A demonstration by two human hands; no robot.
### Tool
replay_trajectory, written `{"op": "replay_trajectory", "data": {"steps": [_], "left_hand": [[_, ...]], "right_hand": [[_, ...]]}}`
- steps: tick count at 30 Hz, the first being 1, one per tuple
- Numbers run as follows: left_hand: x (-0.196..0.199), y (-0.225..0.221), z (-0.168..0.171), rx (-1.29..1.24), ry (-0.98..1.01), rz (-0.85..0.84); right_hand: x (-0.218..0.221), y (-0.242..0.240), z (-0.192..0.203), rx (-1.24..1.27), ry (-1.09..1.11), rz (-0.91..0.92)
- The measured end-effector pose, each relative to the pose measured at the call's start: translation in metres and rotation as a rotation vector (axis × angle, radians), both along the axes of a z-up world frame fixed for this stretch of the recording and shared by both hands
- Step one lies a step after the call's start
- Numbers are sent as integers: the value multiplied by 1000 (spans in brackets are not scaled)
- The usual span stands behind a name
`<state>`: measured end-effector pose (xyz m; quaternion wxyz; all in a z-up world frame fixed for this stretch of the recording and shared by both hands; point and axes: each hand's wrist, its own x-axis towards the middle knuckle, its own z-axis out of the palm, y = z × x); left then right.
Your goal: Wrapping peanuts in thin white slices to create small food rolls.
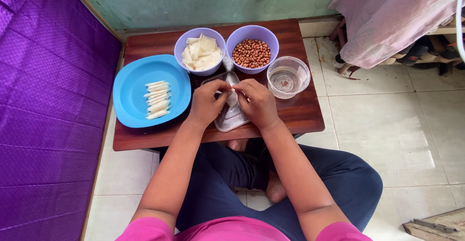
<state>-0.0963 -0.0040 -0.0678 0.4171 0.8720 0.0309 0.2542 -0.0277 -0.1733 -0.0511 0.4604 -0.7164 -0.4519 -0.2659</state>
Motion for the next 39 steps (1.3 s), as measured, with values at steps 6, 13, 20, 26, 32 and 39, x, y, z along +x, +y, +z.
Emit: {"op": "replay_trajectory", "data": {"steps": [6,13,20,26,32,39], "left_hand": [[4,-2,-10,-365,15,-68],[-1,7,-18,-853,41,-450],[-1,-5,0,-266,73,6],[5,-4,-15,-336,84,26],[3,-6,-9,-393,79,0],[1,-5,-3,-518,118,-37]], "right_hand": [[-2,0,5,95,11,16],[-3,-2,3,182,61,67],[-4,-2,6,124,68,62],[-3,-1,5,69,49,67],[-1,-4,4,45,46,65],[-2,-7,4,35,45,87]]}}
